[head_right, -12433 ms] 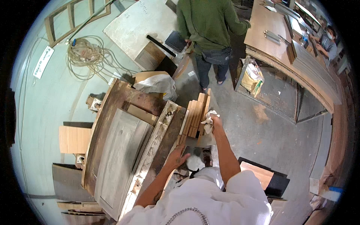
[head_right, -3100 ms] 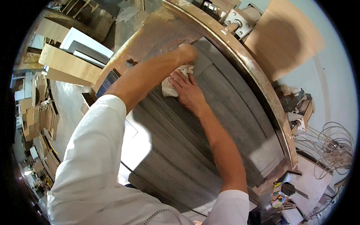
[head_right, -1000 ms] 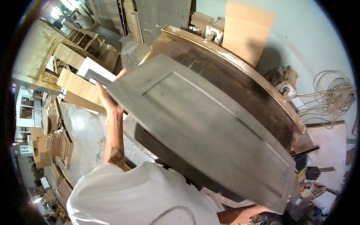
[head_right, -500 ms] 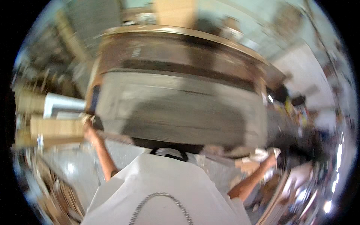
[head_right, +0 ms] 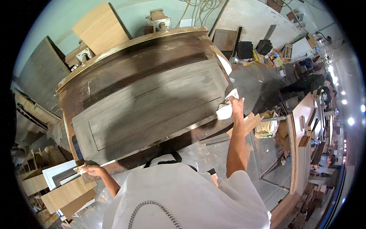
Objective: The person wipes a series of wooden panels with a white cloth, handling each one individually before placing it on a stack on the floor.
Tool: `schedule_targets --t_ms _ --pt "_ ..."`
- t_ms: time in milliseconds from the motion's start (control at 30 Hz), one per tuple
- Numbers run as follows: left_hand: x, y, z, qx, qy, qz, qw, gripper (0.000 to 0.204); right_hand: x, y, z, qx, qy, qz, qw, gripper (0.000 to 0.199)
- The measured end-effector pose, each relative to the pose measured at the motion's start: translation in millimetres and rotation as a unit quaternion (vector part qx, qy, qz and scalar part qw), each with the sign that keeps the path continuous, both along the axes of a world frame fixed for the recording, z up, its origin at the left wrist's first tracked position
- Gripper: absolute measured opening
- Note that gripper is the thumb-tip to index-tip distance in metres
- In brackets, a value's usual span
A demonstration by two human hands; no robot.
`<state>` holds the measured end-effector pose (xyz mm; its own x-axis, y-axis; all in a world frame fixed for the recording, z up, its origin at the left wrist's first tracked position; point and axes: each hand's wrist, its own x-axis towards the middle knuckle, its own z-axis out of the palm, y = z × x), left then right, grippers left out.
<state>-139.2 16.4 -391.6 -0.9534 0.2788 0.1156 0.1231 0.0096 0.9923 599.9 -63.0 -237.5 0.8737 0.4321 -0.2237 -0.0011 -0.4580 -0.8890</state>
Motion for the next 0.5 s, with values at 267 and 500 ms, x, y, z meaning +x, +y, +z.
schedule_targets --t_ms 267,500 --pt "-9.3 0.9 2.6 -0.071 0.098 -0.149 0.981 0.051 84.3 -33.0 -20.8 0.194 0.124 -0.049 0.972 0.023" --pt "-7.9 31.7 79.0 -0.424 0.266 -0.298 0.813 0.063 166.2 -28.1 6.0 0.149 -0.103 -0.12 0.976 0.019"
